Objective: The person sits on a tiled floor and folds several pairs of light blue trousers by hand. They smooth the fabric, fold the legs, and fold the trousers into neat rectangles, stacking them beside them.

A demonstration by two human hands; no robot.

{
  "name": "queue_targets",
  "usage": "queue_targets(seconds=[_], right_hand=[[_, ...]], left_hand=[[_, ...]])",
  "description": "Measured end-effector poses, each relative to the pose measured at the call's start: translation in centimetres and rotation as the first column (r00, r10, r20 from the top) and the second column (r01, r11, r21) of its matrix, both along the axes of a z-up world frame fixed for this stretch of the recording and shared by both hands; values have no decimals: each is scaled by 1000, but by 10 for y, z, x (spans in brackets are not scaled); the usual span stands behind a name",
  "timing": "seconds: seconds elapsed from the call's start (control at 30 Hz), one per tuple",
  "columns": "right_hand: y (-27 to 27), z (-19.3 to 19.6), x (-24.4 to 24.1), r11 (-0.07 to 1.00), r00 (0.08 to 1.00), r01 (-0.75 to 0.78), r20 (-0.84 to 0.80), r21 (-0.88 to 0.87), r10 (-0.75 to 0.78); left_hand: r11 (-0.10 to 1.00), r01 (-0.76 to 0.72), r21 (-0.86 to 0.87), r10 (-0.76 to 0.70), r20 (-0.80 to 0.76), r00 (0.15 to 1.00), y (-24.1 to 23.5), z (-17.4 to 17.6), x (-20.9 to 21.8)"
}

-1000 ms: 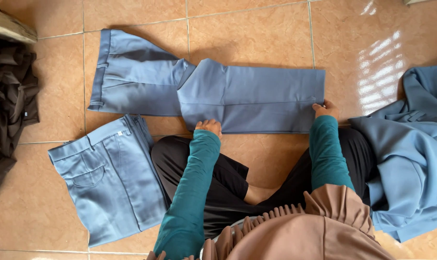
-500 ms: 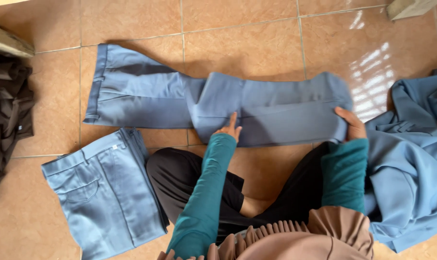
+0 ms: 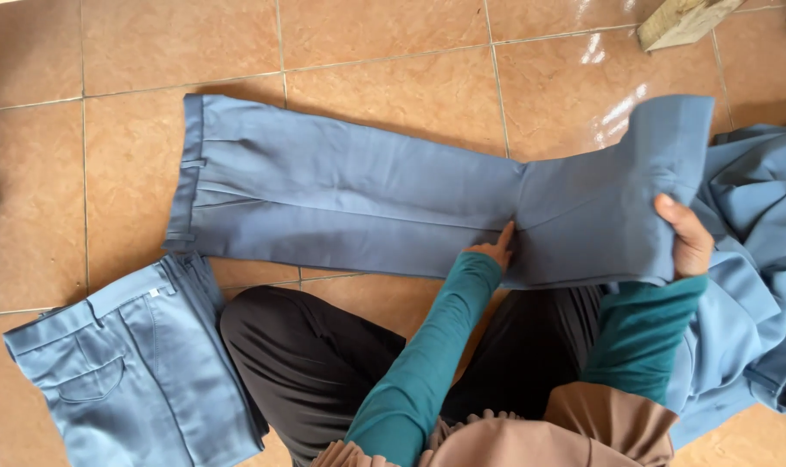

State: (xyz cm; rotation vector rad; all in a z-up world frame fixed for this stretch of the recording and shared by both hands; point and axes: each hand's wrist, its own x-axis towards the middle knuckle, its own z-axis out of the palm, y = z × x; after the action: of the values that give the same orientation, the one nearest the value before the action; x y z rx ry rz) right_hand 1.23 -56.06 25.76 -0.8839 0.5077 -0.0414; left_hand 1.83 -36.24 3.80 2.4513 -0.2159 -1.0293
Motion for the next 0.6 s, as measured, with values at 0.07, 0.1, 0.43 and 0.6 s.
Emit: queue_targets(seconds=[0.07,0.1,0.43,0.6], right_hand=[[19,-2,15,968,971,41,-218,-246,-97],[22,-28,22,969,972,35,-218,-244,-90],[260,-87,46,828,877,-475,-79,-298,475],[231,-156,39,777,844,-534,-165,-332,510]], left_hand=[[1000,21,-20,-22,-39,999,1,18,-2],[1000,14,-18,-15,-39,999,7,-15,2],[-328,-903,-277,655,-756,-6,230,-97,24],[-359,-905,-228,794,-584,-168,270,-39,6]])
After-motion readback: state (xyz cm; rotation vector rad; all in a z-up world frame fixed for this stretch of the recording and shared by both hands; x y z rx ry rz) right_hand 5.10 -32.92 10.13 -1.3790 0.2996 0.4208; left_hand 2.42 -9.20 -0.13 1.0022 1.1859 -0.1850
